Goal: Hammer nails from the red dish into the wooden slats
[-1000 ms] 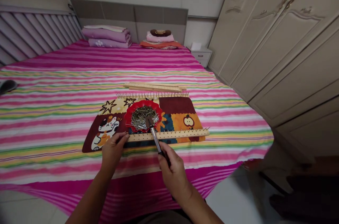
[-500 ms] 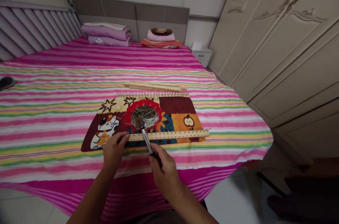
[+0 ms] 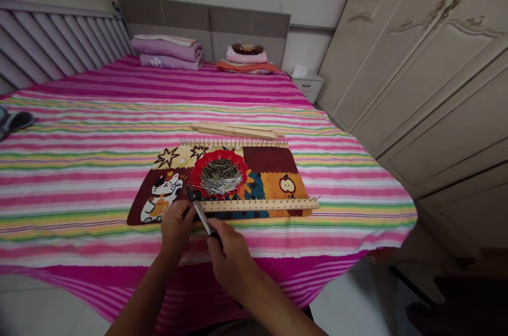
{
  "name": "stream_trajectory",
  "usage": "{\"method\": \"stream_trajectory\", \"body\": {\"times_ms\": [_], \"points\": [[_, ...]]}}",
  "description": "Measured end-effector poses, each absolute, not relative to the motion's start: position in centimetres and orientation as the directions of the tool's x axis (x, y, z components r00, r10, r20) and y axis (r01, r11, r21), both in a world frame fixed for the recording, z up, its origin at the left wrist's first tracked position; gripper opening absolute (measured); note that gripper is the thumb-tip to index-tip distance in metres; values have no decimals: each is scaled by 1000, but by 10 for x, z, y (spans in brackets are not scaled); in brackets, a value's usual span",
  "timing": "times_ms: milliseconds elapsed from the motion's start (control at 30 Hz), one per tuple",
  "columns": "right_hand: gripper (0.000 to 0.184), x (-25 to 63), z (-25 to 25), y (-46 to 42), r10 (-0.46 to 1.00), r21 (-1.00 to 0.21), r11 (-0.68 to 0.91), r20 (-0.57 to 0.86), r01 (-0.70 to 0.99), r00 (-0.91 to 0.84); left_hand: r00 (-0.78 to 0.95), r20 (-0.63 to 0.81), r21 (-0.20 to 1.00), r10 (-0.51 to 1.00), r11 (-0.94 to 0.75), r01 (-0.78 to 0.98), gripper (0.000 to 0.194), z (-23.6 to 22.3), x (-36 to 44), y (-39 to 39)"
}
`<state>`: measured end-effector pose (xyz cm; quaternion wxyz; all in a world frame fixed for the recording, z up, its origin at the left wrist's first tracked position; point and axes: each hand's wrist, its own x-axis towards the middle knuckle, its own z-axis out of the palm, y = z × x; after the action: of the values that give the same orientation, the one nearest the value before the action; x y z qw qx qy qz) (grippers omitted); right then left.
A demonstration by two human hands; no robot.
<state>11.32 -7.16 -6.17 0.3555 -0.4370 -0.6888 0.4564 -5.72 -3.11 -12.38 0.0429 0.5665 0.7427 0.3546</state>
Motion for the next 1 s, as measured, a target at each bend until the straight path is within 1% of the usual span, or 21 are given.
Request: {"method": "stream_trajectory", "body": {"times_ms": [67,233,367,433,500,567,667,733,767,833,1000], "points": [[38,112,-60,-72,927,-948,177,71,264,-368,-352,338,573,873,105,813,19,-124,-57,-31],[36,130,-56,-76,949,-972,163,107,170,-295,-333,327,608,884,73,790,21,-125,-59,-32],[36,157,-51,-81,982,-985,109,86,134,-167,-324,305,649,896,53,759,26,-116,-71,-29],[35,169,-52,-84,992,-985,94,79,147,-101,-324,306,638,895,60,768,29,-105,-79,-22],[35,178,-57,-87,995,-980,97,89,173,-51,-277,319,558,906,57,828,29,-89,-84,-8],[36,184,-64,-90,996,-977,85,84,197,-17,-158,283,399,946,34,916,26,-71,-85,9],[38,188,-76,-92,998,-976,58,63,211,14,-13,73,125,997,4,992,25,-51,-78,36],[38,188,-80,-92,998,-977,53,60,208,25,11,-66,1,998,-11,1000,25,-44,-70,50],[39,188,-80,-92,998,-977,53,60,206,27,14,-115,-30,993,-17,999,25,-42,-67,56],[39,189,-78,-92,998,-979,45,51,200,24,25,-177,-40,984,-33,999,24,-40,-60,64],[43,192,-80,-92,999,-992,-17,-11,124,50,61,-231,32,971,-55,998,18,-27,-63,65]]}}
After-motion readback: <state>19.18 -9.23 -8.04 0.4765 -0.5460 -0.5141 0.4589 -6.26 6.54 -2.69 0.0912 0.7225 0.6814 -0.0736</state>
